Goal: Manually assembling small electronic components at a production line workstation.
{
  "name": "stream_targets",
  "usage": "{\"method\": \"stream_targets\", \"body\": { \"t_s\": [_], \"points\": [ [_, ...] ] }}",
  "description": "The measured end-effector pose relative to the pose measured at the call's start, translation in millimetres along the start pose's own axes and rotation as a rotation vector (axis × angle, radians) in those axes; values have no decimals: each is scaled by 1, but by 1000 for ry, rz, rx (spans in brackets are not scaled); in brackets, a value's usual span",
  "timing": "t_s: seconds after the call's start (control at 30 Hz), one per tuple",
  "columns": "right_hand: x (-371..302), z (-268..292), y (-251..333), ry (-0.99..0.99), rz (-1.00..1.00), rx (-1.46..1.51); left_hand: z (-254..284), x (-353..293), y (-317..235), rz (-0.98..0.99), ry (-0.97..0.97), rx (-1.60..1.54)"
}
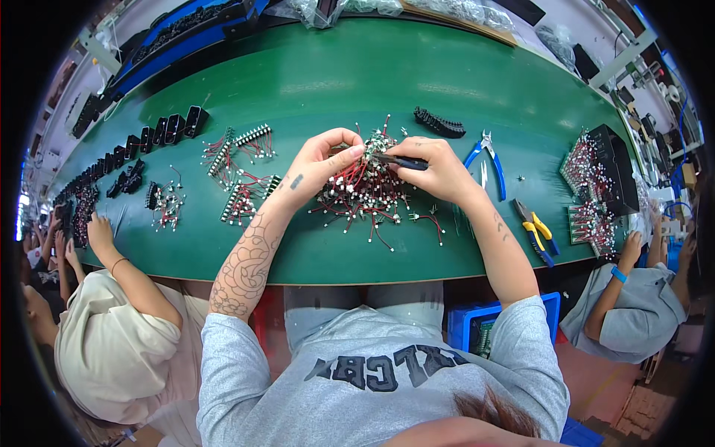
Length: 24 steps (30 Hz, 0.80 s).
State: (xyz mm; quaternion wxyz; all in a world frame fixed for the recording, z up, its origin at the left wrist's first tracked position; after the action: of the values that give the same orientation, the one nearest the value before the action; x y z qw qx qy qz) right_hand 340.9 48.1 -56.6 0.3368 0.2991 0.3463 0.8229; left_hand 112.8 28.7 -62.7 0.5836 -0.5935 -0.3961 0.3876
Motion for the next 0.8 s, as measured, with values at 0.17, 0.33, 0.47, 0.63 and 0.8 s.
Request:
{"method": "stream_targets", "body": {
  "t_s": [0.17, 0.33, 0.47, 0.63, 0.8],
  "points": [
    [0, -2, 2, -34, 87, -89, 2, 0, 1, -8, -49, 92],
    [0, -2, 0, -87, 128, -172, 1, 0, -1, -24, -69, 145],
    [-1, 1, 1, -159, 145, -261, -1, -1, -1, -41, -66, 161],
    [-2, -1, 0, -138, 149, -327, 0, 0, 0, -34, -70, 176],
    [-3, 1, 0, -173, 187, -411, -2, 0, 0, -8, -61, 181]
  ]
}}
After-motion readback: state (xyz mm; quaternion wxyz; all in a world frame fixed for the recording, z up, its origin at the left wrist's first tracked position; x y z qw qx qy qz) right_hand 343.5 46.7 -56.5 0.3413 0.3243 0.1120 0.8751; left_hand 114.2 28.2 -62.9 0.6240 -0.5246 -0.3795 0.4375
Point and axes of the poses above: each hand's wrist, its own x-axis towards the middle knuckle, its own z-axis out of the back of the hand, y = z × x, the point moved 2 cm from there along x, towards the middle knuckle, and after that the axes turned 5 degrees about x, right-handed, at the moved point
